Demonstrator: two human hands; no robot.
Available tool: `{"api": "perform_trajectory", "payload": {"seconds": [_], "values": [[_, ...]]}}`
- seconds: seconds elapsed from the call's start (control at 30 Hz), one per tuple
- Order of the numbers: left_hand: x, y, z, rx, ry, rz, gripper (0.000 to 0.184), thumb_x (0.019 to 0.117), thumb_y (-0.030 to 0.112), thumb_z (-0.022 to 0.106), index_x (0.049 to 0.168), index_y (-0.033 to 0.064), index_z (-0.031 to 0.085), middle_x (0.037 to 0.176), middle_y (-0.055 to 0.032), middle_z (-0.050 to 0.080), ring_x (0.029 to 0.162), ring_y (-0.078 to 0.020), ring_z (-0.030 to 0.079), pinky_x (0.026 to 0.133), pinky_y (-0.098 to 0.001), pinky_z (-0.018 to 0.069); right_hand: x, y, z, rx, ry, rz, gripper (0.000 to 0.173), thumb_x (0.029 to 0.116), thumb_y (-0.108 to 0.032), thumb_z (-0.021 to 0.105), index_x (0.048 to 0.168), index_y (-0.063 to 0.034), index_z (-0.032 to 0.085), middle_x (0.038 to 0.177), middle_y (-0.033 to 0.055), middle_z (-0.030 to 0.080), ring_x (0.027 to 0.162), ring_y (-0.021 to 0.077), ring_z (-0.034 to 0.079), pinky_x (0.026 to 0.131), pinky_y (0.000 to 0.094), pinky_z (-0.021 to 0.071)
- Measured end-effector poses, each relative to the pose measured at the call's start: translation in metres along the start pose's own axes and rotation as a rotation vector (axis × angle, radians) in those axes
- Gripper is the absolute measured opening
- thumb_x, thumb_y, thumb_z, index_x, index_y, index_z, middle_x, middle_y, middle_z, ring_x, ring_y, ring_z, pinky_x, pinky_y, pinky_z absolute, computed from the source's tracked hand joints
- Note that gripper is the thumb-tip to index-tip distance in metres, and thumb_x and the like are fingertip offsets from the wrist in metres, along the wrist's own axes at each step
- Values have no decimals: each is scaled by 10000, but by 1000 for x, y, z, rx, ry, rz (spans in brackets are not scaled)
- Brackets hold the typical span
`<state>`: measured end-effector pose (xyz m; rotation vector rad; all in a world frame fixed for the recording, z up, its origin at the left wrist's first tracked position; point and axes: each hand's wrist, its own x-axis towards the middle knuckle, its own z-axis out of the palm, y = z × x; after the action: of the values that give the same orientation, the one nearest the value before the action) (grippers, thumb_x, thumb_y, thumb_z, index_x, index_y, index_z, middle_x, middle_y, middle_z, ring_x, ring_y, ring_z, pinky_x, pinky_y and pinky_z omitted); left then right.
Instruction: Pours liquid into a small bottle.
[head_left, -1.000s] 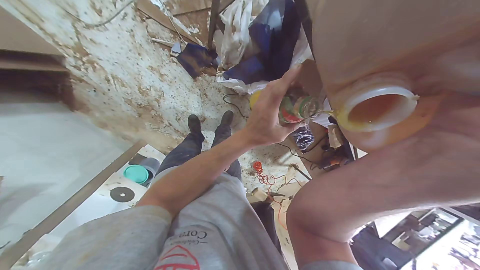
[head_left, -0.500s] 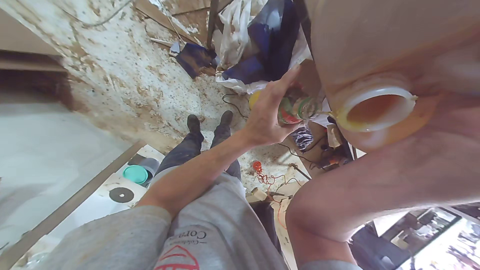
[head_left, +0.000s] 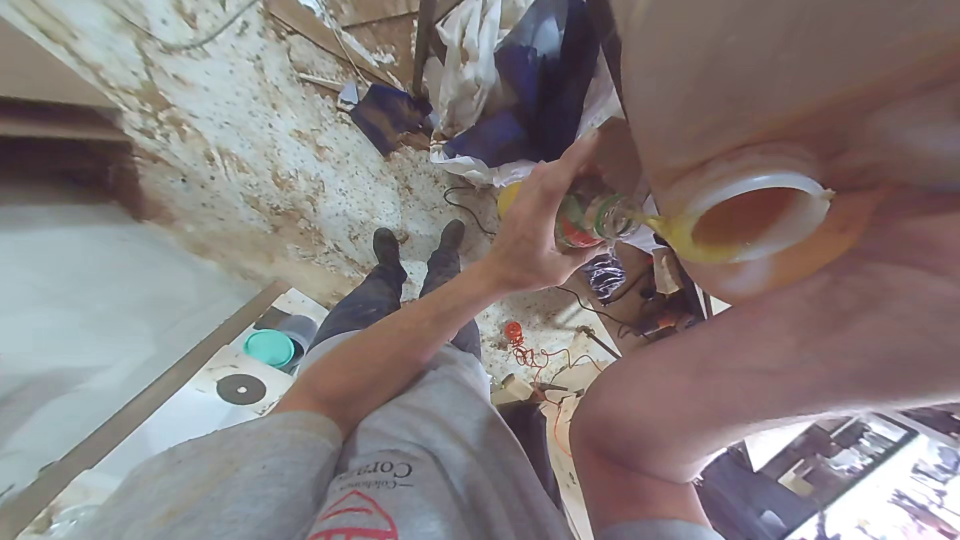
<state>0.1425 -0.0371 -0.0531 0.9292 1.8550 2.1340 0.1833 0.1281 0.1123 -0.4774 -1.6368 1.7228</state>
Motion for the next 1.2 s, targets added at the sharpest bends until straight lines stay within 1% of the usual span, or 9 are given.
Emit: {"api": "perform_trajectory", "payload": {"seconds": [0.13,0.3,0.37,0.47,0.57,0.67,0.77,1.0,1.2], "values": [[0,1,0,-8,7,-10,1016,692,147,909,1504,-72,340,1274,-206,627,1209,-287,610,1061,-430,520,1,-1,2,-21,-56,4,140,989,-33,436,867,-3,498,674,42,470,608,158,533,625,316,532],[1,0,0,-18,8,-16,1019,690,149,909,1506,-67,337,1276,-203,623,1212,-288,607,1061,-430,522,-1,-1,5,-91,-1,-32,102,977,-8,451,889,7,502,693,41,473,618,150,534,630,304,532],[1,0,0,-19,10,-17,1017,690,148,908,1504,-71,340,1275,-207,621,1212,-288,607,1059,-430,523,-3,0,0,-80,9,-27,115,995,-23,437,905,5,504,701,38,478,625,149,540,636,304,533],[1,-1,0,-4,0,-16,1026,693,159,914,1507,-68,332,1274,-205,622,1210,-288,610,1056,-435,528,0,-4,18,-43,43,-6,182,1015,-45,376,867,-8,475,649,29,425,568,141,496,585,291,514],[1,-2,0,-3,-3,-12,1033,687,145,913,1510,-67,326,1279,-206,618,1214,-291,607,1056,-437,527,0,-6,23,-29,51,-11,196,1014,-41,354,858,-5,466,650,38,421,570,149,493,587,298,515],[1,-2,1,-13,6,-13,1022,692,143,906,1507,-75,330,1271,-205,623,1213,-290,608,1057,-431,526,0,-4,19,-38,32,-14,178,1009,-37,372,866,-1,472,649,40,431,576,153,507,599,312,527],[2,-1,1,-16,9,-12,1019,693,151,906,1504,-80,335,1272,-205,620,1210,-285,609,1059,-427,525,-3,-4,16,-100,-6,-37,118,984,-17,450,877,7,492,675,41,458,605,155,526,634,317,540],[3,-1,0,-2,8,-6,1021,681,151,909,1497,-90,345,1294,-219,610,1217,-289,606,1061,-423,521,-2,-5,17,-103,43,-36,127,982,15,425,866,5,477,679,42,444,586,148,506,586,284,509],[3,-1,1,8,1,-3,1028,682,160,914,1503,-80,344,1308,-215,613,1232,-293,601,1075,-433,510,-1,-3,10,-118,22,-47,100,985,-14,452,903,14,501,689,37,462,601,150,528,612,296,532]]}}
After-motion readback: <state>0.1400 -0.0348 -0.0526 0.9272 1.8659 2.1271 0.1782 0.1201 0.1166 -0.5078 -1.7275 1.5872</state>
